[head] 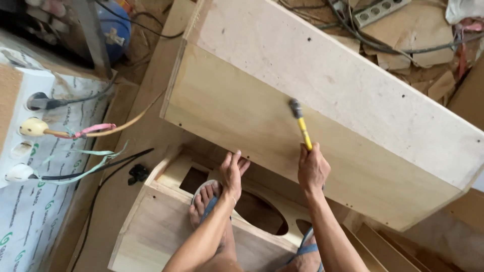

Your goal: The person uses a small mallet to hammer along the surface and edges of wooden cabinet panels, holding each panel steady with the other hand. They reposition the panels and hammer different sections, working on stacked wooden speaker cabinet boxes in the workshop.

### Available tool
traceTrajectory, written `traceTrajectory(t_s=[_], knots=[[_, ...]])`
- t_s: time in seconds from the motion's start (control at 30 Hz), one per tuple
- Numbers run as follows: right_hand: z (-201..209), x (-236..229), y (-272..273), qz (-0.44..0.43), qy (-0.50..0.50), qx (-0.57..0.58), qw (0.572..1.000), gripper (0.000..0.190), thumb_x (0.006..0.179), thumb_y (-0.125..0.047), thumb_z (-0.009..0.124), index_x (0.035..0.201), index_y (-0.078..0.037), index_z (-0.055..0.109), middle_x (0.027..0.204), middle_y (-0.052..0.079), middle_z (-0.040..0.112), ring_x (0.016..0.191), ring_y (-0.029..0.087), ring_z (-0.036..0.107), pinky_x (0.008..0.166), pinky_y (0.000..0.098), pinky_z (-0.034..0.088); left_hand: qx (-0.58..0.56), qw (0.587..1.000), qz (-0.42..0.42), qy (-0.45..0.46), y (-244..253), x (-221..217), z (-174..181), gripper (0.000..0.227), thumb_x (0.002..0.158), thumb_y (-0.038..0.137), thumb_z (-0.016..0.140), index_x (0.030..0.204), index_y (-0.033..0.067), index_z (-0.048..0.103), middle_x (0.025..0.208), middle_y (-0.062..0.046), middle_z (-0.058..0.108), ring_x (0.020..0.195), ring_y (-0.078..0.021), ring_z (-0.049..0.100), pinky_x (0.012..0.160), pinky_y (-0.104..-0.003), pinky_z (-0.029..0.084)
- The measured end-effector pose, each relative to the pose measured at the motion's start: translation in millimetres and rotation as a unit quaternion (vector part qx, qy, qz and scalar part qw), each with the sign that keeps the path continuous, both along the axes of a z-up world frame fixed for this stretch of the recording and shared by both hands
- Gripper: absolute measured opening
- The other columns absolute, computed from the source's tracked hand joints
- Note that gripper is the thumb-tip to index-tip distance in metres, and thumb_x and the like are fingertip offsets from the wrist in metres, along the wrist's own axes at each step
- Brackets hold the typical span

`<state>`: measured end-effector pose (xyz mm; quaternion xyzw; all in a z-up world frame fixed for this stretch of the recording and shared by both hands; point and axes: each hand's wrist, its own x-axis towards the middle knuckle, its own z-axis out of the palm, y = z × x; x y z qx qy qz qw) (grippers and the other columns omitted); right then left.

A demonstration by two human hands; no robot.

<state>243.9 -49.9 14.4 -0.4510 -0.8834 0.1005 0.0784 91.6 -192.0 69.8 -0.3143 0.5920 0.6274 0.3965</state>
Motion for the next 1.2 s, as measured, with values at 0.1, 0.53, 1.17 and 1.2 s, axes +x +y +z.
traceTrajectory(t_s=[0.1,0.53,1.17,1.2], knots=[[26,-11,-4,-0.056,0.007,-0.051,0.997,0.034,0.112,-0.038,0.052,0.093,-0.009,0.047,0.063,0.022,0.059,0.063,0.046,0.066,0.058,0.0556,0.05,-0.015,1.0,-0.007,-0.026,-9,6,-8,0.094,0.093,0.038,0.068,0.156,-0.0105,0.018,0.157,-0.041,0.023,0.136,-0.0527,0.044,0.112,-0.049,0.05],[58,-82,18,-0.046,0.115,-0.136,0.983,0.029,0.107,-0.03,0.056,0.09,-0.007,0.057,0.064,0.029,0.059,0.067,0.054,0.062,0.063,0.0597,0.046,0.0,1.0,0.011,0.001,0,3,4,0.093,0.092,0.03,0.07,0.155,-0.014,0.017,0.158,-0.042,0.017,0.138,-0.0552,0.039,0.11,-0.051,0.05],[42,-40,19,-0.028,-0.058,-0.037,0.997,0.041,0.109,-0.04,0.057,0.085,-0.008,0.052,0.06,0.026,0.058,0.064,0.05,0.066,0.058,0.0588,0.047,-0.007,1.0,-0.004,-0.02,-22,18,-41,0.096,0.09,0.039,0.074,0.156,-0.0099,0.023,0.16,-0.038,0.018,0.136,-0.0508,0.045,0.111,-0.049,0.05],[55,-48,19,-0.026,-0.065,-0.045,0.997,0.041,0.109,-0.04,0.057,0.085,-0.008,0.052,0.06,0.026,0.058,0.064,0.05,0.066,0.058,0.0588,0.047,-0.016,1.0,-0.002,-0.027,-27,21,-46,0.096,0.09,0.039,0.074,0.156,-0.0099,0.023,0.16,-0.038,0.018,0.136,-0.0508,0.045,0.111,-0.049,0.05]])
